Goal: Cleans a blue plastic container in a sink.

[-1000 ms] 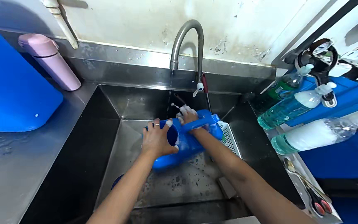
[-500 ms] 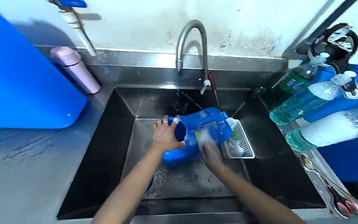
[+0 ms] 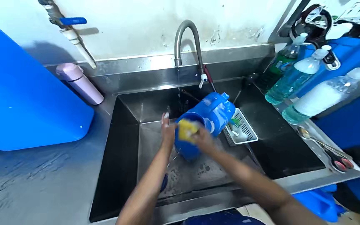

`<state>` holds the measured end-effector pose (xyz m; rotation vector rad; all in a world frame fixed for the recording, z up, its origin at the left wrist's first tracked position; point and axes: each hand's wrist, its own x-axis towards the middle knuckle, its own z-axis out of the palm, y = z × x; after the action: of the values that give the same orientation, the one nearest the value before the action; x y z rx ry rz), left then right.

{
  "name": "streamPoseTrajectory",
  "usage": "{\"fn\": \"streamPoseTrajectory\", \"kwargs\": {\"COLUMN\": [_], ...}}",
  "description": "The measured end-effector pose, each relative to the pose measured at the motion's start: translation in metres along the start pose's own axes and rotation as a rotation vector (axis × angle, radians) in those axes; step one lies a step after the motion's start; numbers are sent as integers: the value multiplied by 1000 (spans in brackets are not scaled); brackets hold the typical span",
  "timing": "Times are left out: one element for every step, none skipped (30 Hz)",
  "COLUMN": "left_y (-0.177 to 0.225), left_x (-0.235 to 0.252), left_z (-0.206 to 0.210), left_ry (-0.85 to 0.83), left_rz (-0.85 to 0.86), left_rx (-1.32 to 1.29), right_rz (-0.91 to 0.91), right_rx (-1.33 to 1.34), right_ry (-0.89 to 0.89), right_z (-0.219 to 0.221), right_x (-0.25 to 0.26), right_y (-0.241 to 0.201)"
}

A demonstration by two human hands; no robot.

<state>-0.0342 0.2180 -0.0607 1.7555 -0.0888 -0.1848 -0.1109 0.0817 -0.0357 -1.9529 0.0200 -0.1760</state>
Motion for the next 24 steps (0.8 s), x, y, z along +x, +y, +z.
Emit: {"fn": "streamPoseTrajectory", "kwargs": {"left_y": [-15,-31,-48,-61,-68,-71,-69,-63,-57,-52,-40,-16,9,33,55,69,76,80,83,83,81,77,73,67], "left_x": [-15,-28,-38,-44,-45,-44,-47,-51,-55,-57,-49,-35,-16,4,24,46,66,78,82,81,76,71,65,54], "left_z": [-4,1,13,28,39,45,45,39,32,28,26,30,42,61,86,114,141,161,175,182,182,174,161,146], "left_ry": [-28,-50,-55,-30,22,55,39,-12,-52,-23,16,29,-5,-90,-223,-339,-392,-392,-369,-366,-379,-402,-447,-510], "left_rz": [-51,-87,-115,-121,-101,-83,-82,-95,-86,-15,94,201,296,339,291,205,110,13,-74,-126,-135,-107,-59,-5], "left_rx": [-2,7,9,-1,-15,-4,39,120,191,244,300,378,474,592,729,847,909,932,941,954,970,988,1023,1076], "right_rz": [-36,-44,-19,-7,-33,-94,-181,-278,-382,-478,-524,-500,-411,-298,-214,-185,-152,-101,-76,-72,-31,51,181,299], "right_rx": [-168,-327,-437,-496,-499,-484,-501,-567,-571,-519,-466,-463,-520,-564,-566,-536,-466,-359,-263,-191,-124,-61,14,95], "right_ry": [30,-4,-88,-203,-324,-464,-634,-786,-814,-681,-446,-211,-44,62,151,250,308,337,378,423,429,383,280,163], "right_z": [-23,-39,-41,-29,-9,14,32,40,37,21,-6,-40,-76,-106,-123,-131,-134,-135,-135,-137,-139,-140,-139,-136], "right_x": [33,68,97,114,120,117,103,83,64,49,47,60,80,98,111,119,126,131,132,127,117,108,102,92], "right_y": [8,21,34,43,43,33,16,-1,-8,-2,14,35,58,83,110,132,141,142,143,150,160,174,188,201]}}
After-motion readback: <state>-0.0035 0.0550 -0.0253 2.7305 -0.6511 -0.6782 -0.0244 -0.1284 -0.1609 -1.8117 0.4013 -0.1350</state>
